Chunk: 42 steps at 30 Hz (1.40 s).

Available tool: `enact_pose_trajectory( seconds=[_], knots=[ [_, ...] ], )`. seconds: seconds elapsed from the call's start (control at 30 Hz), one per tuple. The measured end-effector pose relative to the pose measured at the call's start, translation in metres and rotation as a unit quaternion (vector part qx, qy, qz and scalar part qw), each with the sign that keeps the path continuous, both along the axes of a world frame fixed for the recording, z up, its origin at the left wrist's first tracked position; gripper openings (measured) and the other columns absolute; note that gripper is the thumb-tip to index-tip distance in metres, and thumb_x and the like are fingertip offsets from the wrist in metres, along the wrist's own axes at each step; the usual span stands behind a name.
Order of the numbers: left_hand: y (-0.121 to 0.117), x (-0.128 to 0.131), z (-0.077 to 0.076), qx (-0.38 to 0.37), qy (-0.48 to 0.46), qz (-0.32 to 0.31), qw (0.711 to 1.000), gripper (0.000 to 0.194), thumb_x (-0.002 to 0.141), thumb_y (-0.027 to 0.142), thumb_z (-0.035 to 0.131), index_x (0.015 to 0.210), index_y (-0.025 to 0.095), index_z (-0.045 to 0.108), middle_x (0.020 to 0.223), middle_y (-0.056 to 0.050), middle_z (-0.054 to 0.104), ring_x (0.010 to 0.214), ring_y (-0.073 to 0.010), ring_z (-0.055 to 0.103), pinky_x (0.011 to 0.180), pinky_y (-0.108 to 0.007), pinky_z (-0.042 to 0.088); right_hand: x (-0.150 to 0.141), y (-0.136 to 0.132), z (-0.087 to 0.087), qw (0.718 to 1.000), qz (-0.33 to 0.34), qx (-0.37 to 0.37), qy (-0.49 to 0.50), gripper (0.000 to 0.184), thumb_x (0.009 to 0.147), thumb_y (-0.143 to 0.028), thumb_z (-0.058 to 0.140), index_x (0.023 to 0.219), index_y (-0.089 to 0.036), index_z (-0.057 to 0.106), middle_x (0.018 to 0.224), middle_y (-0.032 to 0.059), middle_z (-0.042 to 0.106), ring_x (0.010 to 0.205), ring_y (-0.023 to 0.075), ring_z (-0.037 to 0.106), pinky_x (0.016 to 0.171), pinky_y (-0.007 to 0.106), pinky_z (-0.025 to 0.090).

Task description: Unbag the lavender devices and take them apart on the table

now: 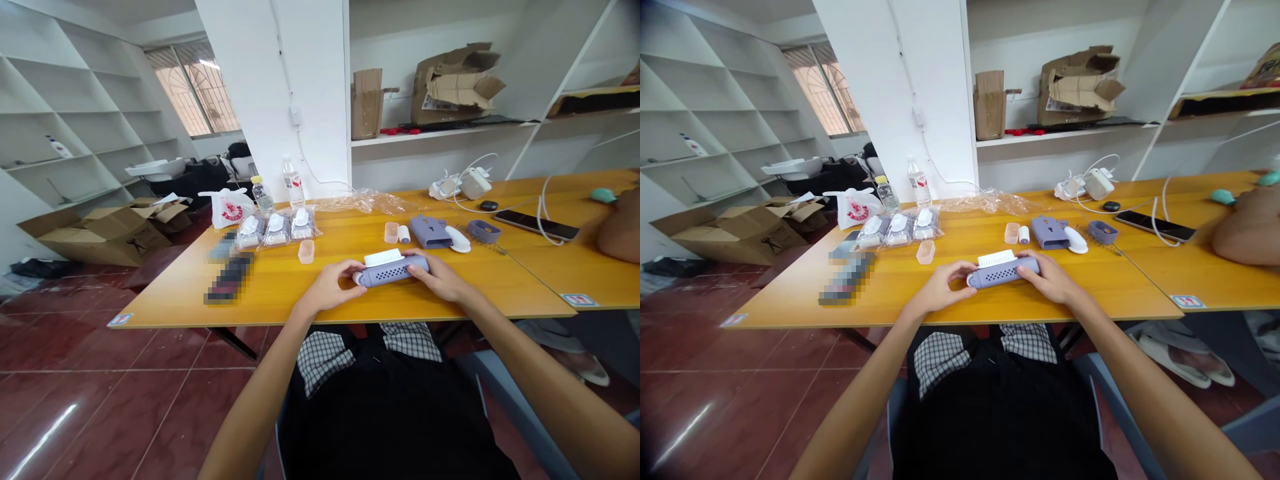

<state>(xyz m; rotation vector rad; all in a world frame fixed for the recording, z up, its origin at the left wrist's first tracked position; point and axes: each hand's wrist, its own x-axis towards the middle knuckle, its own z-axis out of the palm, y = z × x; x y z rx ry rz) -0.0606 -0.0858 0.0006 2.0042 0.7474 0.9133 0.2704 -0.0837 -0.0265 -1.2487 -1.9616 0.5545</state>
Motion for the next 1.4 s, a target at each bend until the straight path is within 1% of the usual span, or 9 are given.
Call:
enact_pose_trajectory(
  seconds=[0.1,0.17,0.47,0.63,0.77,1.0,1.17,1.27,1.4],
  knots=[
    [0.002,0.001,-0.003,-0.058,-0.029,-0.037,0.997,0.037,0.093,0.022,0.078,0.130,0.019,0.069,0.135,-0.014,0.074,0.122,-0.0261,0.074,0.118,-0.056,0.054,-0.002,0.000,0.001,1.000,-0.003,-0.004,0.021,0.061,0.101,-0.075,0.052,0.131,-0.026,0.070,0.129,0.0135,0.077,0.117,0.0401,0.073,0.110,0.063,0.055],
    [0.004,0.000,-0.004,-0.083,-0.047,-0.045,0.994,0.035,0.094,0.020,0.077,0.128,0.018,0.069,0.136,-0.015,0.074,0.124,-0.0257,0.073,0.119,-0.055,0.053,-0.004,0.000,0.001,1.000,-0.007,0.001,0.018,0.061,0.100,-0.076,0.053,0.130,-0.025,0.070,0.128,0.0136,0.078,0.115,0.0396,0.073,0.110,0.061,0.055],
    [0.008,0.007,-0.005,-0.140,-0.062,0.000,0.988,0.025,0.093,0.013,0.072,0.117,0.018,0.067,0.126,-0.011,0.074,0.113,-0.0224,0.074,0.109,-0.049,0.057,-0.006,-0.001,0.001,1.000,-0.028,0.013,0.001,0.059,0.099,-0.075,0.054,0.128,-0.026,0.070,0.130,0.0136,0.078,0.117,0.0394,0.073,0.109,0.059,0.055],
    [0.007,0.012,-0.005,-0.140,-0.069,0.004,0.988,0.024,0.094,0.014,0.072,0.116,0.020,0.065,0.128,-0.011,0.072,0.115,-0.0228,0.072,0.108,-0.047,0.057,-0.006,-0.001,0.004,1.000,-0.027,0.012,0.001,0.057,0.100,-0.073,0.054,0.125,-0.024,0.070,0.124,0.0137,0.079,0.111,0.0394,0.074,0.106,0.059,0.056],
    [0.006,0.013,-0.005,-0.133,-0.055,0.004,0.990,0.024,0.095,0.015,0.070,0.117,0.020,0.062,0.124,-0.010,0.072,0.110,-0.0217,0.073,0.104,-0.045,0.058,-0.005,-0.001,0.005,1.000,-0.025,0.003,0.007,0.056,0.100,-0.071,0.055,0.125,-0.023,0.069,0.118,0.0137,0.080,0.103,0.0383,0.076,0.102,0.059,0.058],
    [-0.002,0.022,0.001,-0.061,-0.026,0.041,0.997,0.022,0.093,0.014,0.064,0.110,0.022,0.053,0.118,-0.007,0.068,0.093,-0.0168,0.069,0.086,-0.035,0.059,-0.004,-0.001,0.003,0.999,-0.031,0.019,0.000,0.055,0.101,-0.071,0.054,0.127,-0.024,0.068,0.121,0.0137,0.079,0.106,0.0382,0.075,0.101,0.058,0.058],
    [-0.002,0.023,0.001,-0.021,-0.027,0.048,0.998,0.026,0.087,0.010,0.061,0.104,0.023,0.046,0.125,-0.009,0.067,0.102,-0.0184,0.068,0.091,-0.036,0.056,-0.006,-0.003,0.002,0.999,-0.033,0.026,-0.019,0.057,0.100,-0.071,0.056,0.134,-0.026,0.066,0.135,0.0143,0.076,0.119,0.0401,0.072,0.107,0.061,0.055],
    [0.001,0.019,0.000,-0.027,-0.047,0.035,0.998,0.026,0.085,0.009,0.059,0.100,0.023,0.044,0.130,-0.011,0.067,0.114,-0.0205,0.069,0.098,-0.039,0.055,-0.006,-0.004,0.002,0.999,-0.033,0.028,-0.031,0.060,0.099,-0.072,0.058,0.139,-0.028,0.064,0.143,0.0143,0.072,0.129,0.0427,0.068,0.113,0.066,0.051],
    [-0.001,0.016,0.000,-0.048,-0.054,0.024,0.997,0.026,0.087,0.010,0.064,0.100,0.023,0.047,0.138,-0.014,0.068,0.121,-0.0233,0.071,0.105,-0.044,0.055,-0.005,-0.002,0.001,0.999,-0.031,0.022,-0.016,0.059,0.100,-0.075,0.055,0.135,-0.028,0.066,0.139,0.0139,0.074,0.127,0.0426,0.069,0.114,0.066,0.051]
  ],
)
